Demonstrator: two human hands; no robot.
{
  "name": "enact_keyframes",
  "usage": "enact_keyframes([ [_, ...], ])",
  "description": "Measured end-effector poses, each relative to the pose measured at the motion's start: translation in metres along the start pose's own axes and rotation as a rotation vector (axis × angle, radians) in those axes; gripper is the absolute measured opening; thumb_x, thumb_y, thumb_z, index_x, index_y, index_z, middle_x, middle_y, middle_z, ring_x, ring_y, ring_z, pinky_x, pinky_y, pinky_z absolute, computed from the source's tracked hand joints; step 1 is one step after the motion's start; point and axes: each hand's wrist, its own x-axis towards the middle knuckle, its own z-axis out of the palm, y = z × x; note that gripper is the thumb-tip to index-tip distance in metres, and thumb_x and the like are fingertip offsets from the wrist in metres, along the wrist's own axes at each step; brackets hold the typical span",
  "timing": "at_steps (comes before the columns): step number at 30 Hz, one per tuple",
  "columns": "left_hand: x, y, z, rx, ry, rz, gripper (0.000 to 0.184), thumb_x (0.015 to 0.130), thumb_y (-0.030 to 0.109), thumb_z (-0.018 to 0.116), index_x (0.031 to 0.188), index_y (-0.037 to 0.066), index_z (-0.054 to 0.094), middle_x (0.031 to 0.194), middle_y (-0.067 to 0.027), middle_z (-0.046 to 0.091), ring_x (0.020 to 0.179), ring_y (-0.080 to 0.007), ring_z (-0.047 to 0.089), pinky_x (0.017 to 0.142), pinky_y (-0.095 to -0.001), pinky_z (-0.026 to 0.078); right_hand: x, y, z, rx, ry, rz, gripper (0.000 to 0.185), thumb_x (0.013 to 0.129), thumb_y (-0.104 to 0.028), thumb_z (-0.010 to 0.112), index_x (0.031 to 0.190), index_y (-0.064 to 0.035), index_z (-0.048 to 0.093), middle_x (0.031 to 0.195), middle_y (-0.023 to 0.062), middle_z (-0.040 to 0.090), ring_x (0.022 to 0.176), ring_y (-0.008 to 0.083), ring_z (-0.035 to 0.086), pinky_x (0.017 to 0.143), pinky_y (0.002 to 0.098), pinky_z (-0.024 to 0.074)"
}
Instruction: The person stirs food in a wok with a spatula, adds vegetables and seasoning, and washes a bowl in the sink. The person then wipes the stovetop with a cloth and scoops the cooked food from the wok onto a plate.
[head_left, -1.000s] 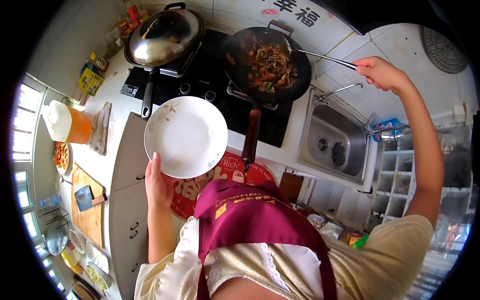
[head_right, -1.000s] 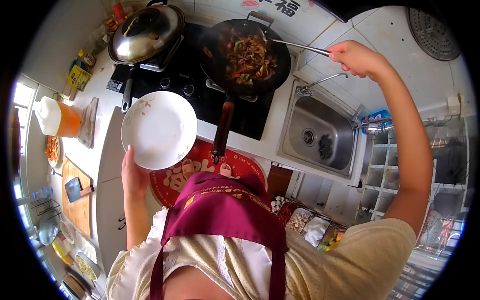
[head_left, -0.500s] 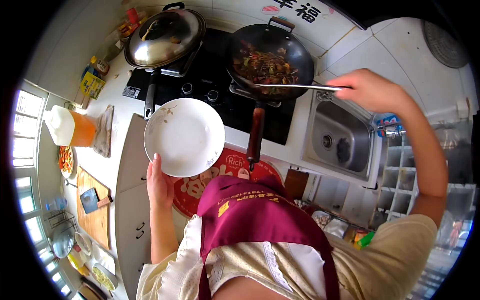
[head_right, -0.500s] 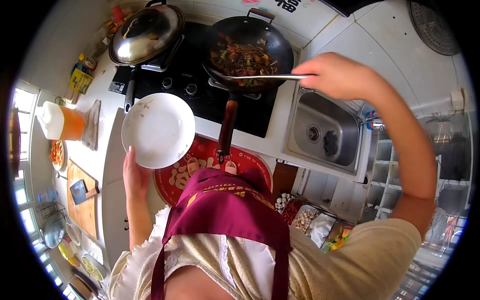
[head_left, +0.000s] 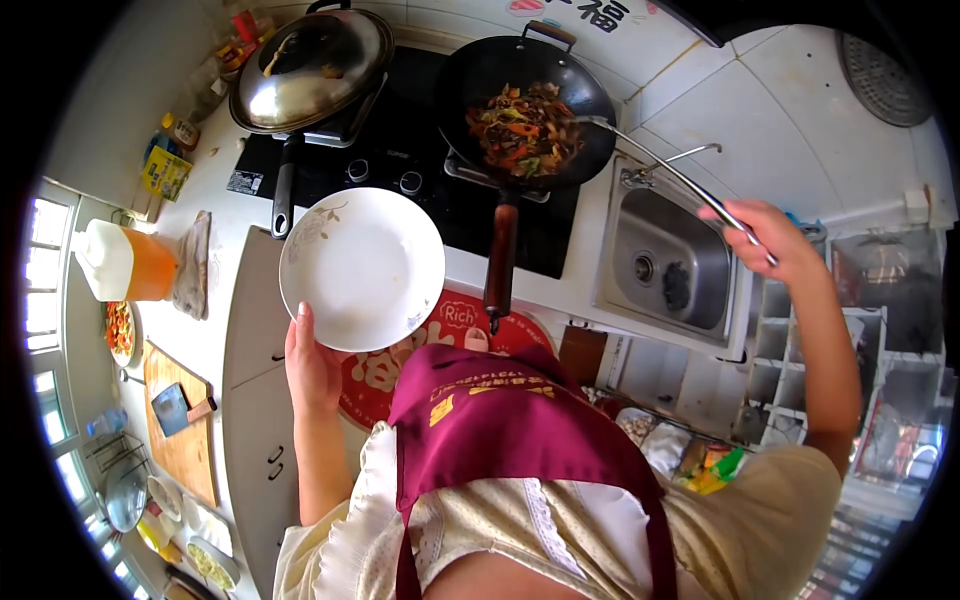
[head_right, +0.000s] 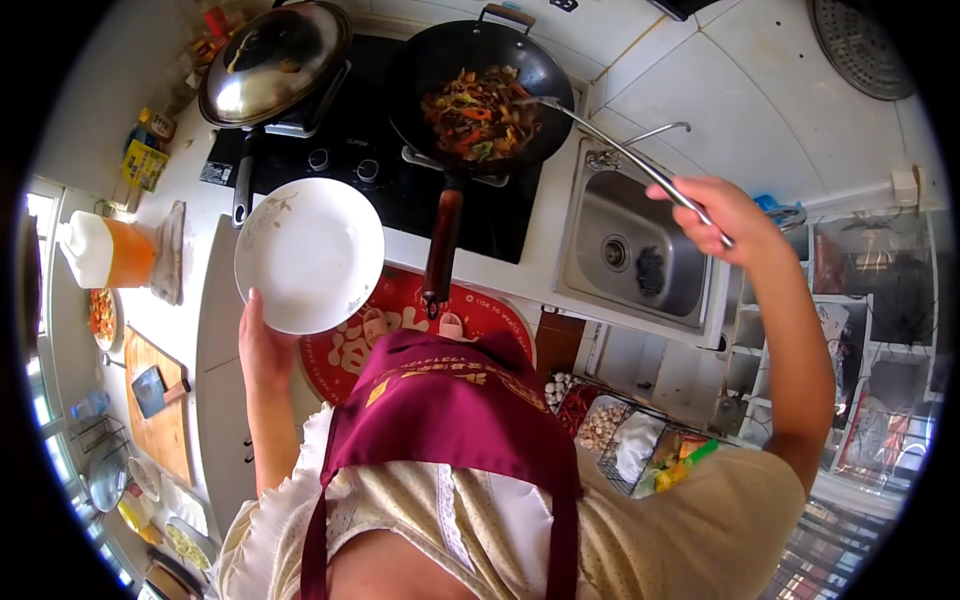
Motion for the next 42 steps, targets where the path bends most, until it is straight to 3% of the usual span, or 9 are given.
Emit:
enact_keyframes([
  [5, -0.001, 0.003, 0.004, 0.006, 0.034, 0.024, 0.044, 0.098, 0.032, 0.041, 0.128, 0.000, 0.041, 0.119, -0.0123, 0.055, 0.104, -0.0234, 0.058, 0.083, -0.0380, 0.052, -0.029, 0.015, -0.001, -0.156, 0.071, 0.146, 0.033, 0.096, -0.031, 0.043, 0.114, -0.0064, 0.055, 0.059, -0.0040, 0.043, 0.036, 0.0033, 0.029, 0.031, 0.0213, 0.0216],
  [12, -0.007, 0.003, 0.016, 0.033, -0.007, 0.012, 0.045, 0.098, 0.033, 0.042, 0.128, -0.001, 0.041, 0.122, -0.0117, 0.053, 0.108, -0.0235, 0.055, 0.086, -0.0397, 0.049, 0.083, -0.007, 0.033, -0.266, -0.031, -0.082, 0.031, 0.096, -0.032, 0.044, 0.111, -0.0078, 0.056, 0.059, -0.0043, 0.042, 0.041, 0.0028, 0.030, 0.035, 0.0207, 0.0225],
  [19, -0.020, -0.009, 0.018, -0.021, 0.059, 0.051, 0.044, 0.098, 0.032, 0.042, 0.127, -0.001, 0.042, 0.118, -0.0123, 0.055, 0.106, -0.0234, 0.057, 0.083, -0.0383, 0.052, -0.015, -0.081, 0.032, -1.344, 0.128, -0.393, 0.028, 0.085, -0.021, 0.059, 0.105, -0.0021, 0.063, 0.071, 0.0103, 0.059, 0.058, 0.0190, 0.056, 0.055, 0.0317, 0.0457],
  [22, -0.021, -0.015, 0.022, -0.060, 0.060, 0.073, 0.041, 0.097, 0.032, 0.044, 0.124, 0.001, 0.043, 0.112, -0.0117, 0.058, 0.096, -0.0218, 0.062, 0.074, -0.0365, 0.058, 0.018, -0.079, 0.055, -1.612, 0.000, -0.819, 0.022, 0.082, -0.018, 0.060, 0.095, -0.0014, 0.064, 0.080, 0.0153, 0.063, 0.074, 0.0293, 0.061, 0.068, 0.0394, 0.0479],
  [27, -0.025, -0.017, 0.029, -0.081, 0.053, 0.066, 0.041, 0.097, 0.032, 0.043, 0.124, 0.001, 0.043, 0.112, -0.0118, 0.058, 0.097, -0.0225, 0.062, 0.075, -0.0372, 0.058, 0.114, -0.077, 0.063, -1.466, 0.308, -0.824, 0.020, 0.086, -0.020, 0.056, 0.086, -0.0005, 0.061, 0.081, 0.0159, 0.063, 0.076, 0.0359, 0.058, 0.069, 0.0420, 0.0474],
  [32, -0.032, -0.015, 0.026, -0.049, 0.086, 0.049, 0.044, 0.099, 0.031, 0.039, 0.130, 0.000, 0.041, 0.122, -0.0105, 0.054, 0.110, -0.0223, 0.055, 0.089, -0.0380, 0.048, 0.064, -0.084, 0.003, -0.931, 0.226, -0.309, 0.029, 0.088, -0.023, 0.055, 0.110, -0.0057, 0.063, 0.062, -0.0016, 0.048, 0.052, 0.0071, 0.041, 0.043, 0.0242, 0.0335],
  [35, -0.035, -0.017, 0.024, -0.067, 0.075, 0.061, 0.043, 0.099, 0.031, 0.039, 0.130, 0.001, 0.041, 0.122, -0.0103, 0.054, 0.110, -0.0214, 0.055, 0.088, -0.0368, 0.048, 0.029, -0.070, -0.009, -0.811, 0.270, -0.270, 0.030, 0.091, -0.020, 0.052, 0.119, -0.0106, 0.060, 0.060, -0.0051, 0.040, 0.045, 0.0031, 0.030, 0.036, 0.0188, 0.0210],
  [38, -0.039, -0.020, 0.025, -0.068, 0.064, 0.076, 0.043, 0.099, 0.031, 0.039, 0.130, 0.001, 0.041, 0.122, -0.0102, 0.054, 0.109, -0.0211, 0.055, 0.087, -0.0361, 0.048, 0.053, -0.058, -0.028, -0.877, 0.338, -0.409, 0.028, 0.089, -0.023, 0.052, 0.109, -0.0052, 0.062, 0.061, 0.0031, 0.051, 0.051, 0.0139, 0.043, 0.046, 0.0269, 0.0374],
  [42, -0.043, -0.024, 0.032, -0.064, 0.049, 0.113, 0.043, 0.099, 0.031, 0.039, 0.130, 0.001, 0.041, 0.121, -0.0101, 0.055, 0.107, -0.0213, 0.057, 0.085, -0.0357, 0.049, 0.129, -0.035, -0.030, -1.373, 0.275, -0.840, 0.028, 0.088, -0.022, 0.053, 0.108, -0.0042, 0.061, 0.074, 0.0128, 0.060, 0.068, 0.0291, 0.055, 0.066, 0.0371, 0.0460],
])
